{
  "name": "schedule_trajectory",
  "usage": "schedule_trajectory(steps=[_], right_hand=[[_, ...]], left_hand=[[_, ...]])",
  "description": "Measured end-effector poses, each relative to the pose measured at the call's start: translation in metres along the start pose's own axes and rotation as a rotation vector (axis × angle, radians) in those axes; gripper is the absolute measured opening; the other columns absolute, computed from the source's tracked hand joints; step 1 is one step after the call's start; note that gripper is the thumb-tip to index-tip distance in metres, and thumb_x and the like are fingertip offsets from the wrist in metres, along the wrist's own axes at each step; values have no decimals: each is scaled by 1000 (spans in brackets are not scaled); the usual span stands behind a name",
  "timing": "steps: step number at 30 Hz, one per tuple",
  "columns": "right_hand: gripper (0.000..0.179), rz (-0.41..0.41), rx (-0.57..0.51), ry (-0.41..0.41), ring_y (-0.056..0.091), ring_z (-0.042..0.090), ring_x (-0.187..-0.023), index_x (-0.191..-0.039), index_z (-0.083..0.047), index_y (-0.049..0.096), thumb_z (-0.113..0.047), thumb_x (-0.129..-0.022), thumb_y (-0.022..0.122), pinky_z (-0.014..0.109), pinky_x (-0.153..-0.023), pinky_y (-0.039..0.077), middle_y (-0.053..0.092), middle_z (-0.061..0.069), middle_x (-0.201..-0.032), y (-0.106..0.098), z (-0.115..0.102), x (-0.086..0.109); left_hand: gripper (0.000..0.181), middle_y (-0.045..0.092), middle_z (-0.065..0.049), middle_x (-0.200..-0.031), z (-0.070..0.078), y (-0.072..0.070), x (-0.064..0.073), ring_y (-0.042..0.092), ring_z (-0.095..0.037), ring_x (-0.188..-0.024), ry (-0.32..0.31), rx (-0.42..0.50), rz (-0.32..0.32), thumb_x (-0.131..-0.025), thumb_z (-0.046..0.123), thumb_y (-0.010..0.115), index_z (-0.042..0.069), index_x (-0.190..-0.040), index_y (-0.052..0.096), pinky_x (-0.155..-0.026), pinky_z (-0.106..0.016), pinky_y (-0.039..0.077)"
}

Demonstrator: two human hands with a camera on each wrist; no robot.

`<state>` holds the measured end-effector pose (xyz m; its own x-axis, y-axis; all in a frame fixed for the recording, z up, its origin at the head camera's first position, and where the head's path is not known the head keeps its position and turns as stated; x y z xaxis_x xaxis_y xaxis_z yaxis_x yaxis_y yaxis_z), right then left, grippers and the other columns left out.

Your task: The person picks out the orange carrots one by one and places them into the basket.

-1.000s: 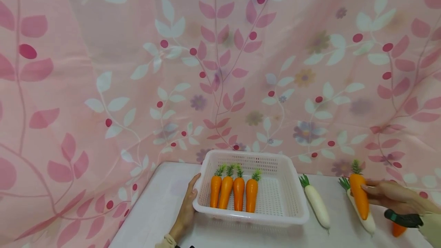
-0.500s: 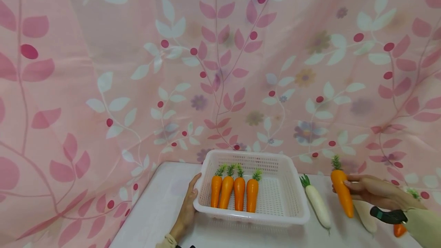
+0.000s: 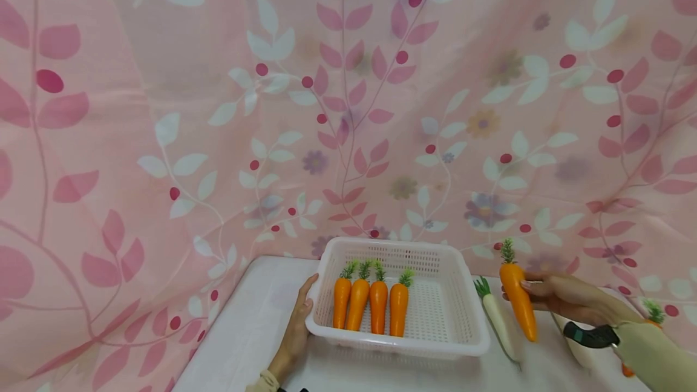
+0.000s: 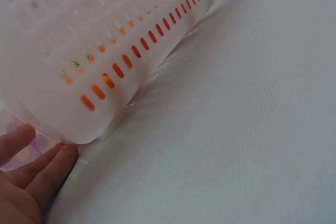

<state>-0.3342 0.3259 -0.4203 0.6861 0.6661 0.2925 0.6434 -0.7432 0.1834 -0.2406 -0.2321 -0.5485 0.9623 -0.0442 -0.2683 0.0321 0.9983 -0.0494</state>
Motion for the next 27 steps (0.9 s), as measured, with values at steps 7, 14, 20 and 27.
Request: schedule_trajectory(steps=[7, 14, 20, 27], right_hand=[[40, 5, 23, -18, 71, 30, -123, -151, 4, 52, -6, -113, 44, 45, -107, 56, 71, 7, -132, 13, -3, -12], [53, 63, 37, -36, 70, 31, -124, -160, 9, 35, -9, -112, 49, 44, -107, 55, 72, 4, -133, 34, -7, -24], [61, -32, 59, -47, 67, 29, -130, -164, 10, 19, -11, -113, 46, 43, -110, 54, 67, 9, -143, 50, -17, -37], [51, -99, 40, -71, 66, 31, -132, -162, 6, 33, -10, -115, 41, 43, -110, 54, 64, 16, -146, 59, -23, -47]], left_hand=[[54, 17, -12, -176, 0, 0, 2, 32, -42, -151, -5, 11, -5, -115, 37, 23, 29, -168, 21, -119, -67, 33], [54, 17, -11, -176, 0, -1, 2, 32, -41, -152, -5, 0, 2, -115, 38, 23, 30, -168, 22, -119, -63, 33], [54, 18, -12, -176, 0, -2, 0, 31, -41, -152, -5, -19, 11, -115, 39, 22, 30, -168, 22, -119, -62, 32], [54, 18, -12, -176, -1, -1, -1, 30, -41, -153, -7, -54, 14, -115, 38, 21, 30, -169, 22, -120, -65, 32]])
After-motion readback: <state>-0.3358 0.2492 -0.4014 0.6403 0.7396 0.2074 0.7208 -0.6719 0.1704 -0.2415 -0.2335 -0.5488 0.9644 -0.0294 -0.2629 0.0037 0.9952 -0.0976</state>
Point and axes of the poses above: each hand's wrist, its own x-axis away from the middle knuckle, its own y-axis out of the palm, z = x × y, the point moved 1 cm from there along -x, towards the middle knuckle
